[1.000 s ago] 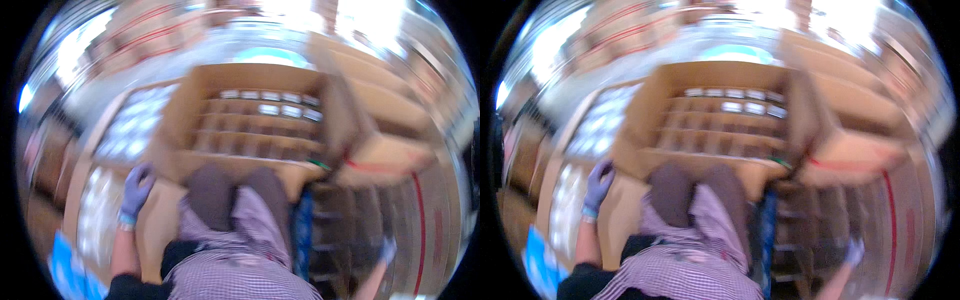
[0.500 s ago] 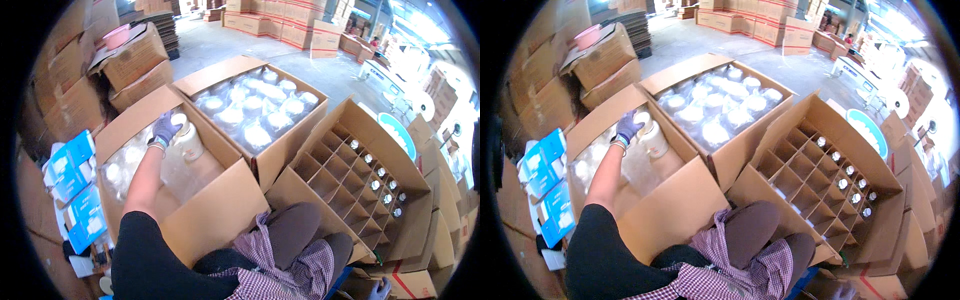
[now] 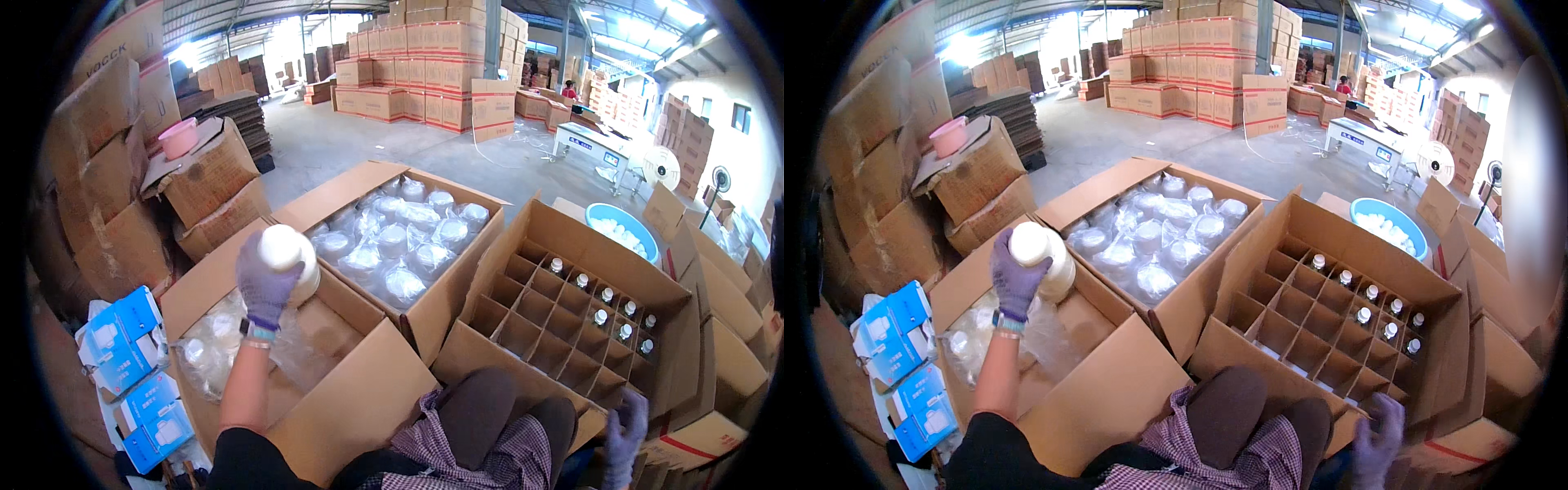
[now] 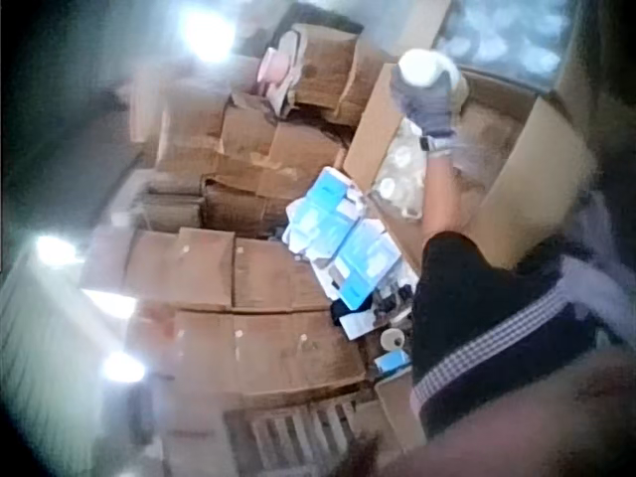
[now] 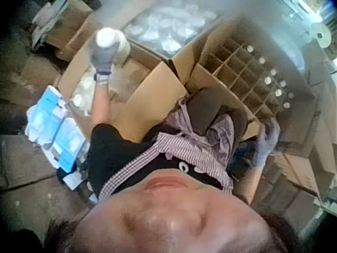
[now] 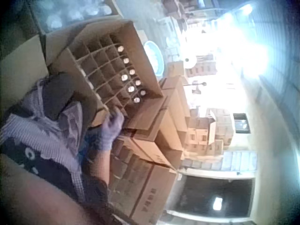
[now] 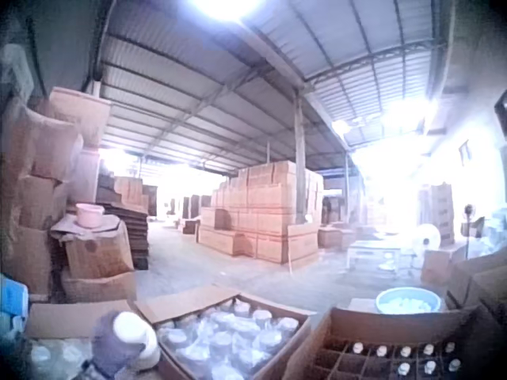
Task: The person assembles white ceramic pitchers by screwing on lids and attaching handles. They then wrap each pitcher in a clear plastic bag and place it into a cardboard box with dividers. The process is repeated for multiple units in a warehouse setting.
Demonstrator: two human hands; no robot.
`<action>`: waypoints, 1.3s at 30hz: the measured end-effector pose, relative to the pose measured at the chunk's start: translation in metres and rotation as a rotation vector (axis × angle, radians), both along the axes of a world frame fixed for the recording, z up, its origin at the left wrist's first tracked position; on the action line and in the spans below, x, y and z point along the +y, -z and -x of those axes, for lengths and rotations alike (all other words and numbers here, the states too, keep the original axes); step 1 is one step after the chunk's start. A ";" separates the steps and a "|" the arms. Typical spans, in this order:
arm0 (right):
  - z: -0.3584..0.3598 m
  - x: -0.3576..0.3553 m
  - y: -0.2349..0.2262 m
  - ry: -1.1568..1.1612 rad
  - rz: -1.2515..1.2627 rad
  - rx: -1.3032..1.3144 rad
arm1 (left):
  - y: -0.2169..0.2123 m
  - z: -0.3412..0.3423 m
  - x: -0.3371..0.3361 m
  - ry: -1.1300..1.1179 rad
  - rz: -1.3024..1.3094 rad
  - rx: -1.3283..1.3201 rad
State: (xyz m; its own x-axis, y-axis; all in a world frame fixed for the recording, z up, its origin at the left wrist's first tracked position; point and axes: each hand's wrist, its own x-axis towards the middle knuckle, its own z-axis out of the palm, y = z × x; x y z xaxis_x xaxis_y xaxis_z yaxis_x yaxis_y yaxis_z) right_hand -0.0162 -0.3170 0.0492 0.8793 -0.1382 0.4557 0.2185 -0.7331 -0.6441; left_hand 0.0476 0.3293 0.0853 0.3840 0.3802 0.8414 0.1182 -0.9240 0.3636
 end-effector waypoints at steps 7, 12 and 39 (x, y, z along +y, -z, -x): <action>0.029 0.150 -0.043 -0.706 -0.956 0.314 | -0.062 0.108 -0.207 0.613 -0.513 -0.098; 0.048 0.134 0.063 -0.612 -0.710 0.543 | 0.093 0.111 -0.170 0.736 0.485 0.301; -0.033 0.086 0.064 -0.655 -0.399 -0.119 | 0.126 0.028 -0.209 1.028 1.185 0.945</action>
State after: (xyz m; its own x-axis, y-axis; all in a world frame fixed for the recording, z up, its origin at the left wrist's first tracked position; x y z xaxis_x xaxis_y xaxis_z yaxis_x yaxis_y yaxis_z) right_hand 0.0170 -0.2313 -0.0146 0.7869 0.2195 0.5767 0.6112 -0.1486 -0.7774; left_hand 0.0192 0.1205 -0.0406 0.9537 -0.1205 -0.2757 0.2660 -0.0906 0.9597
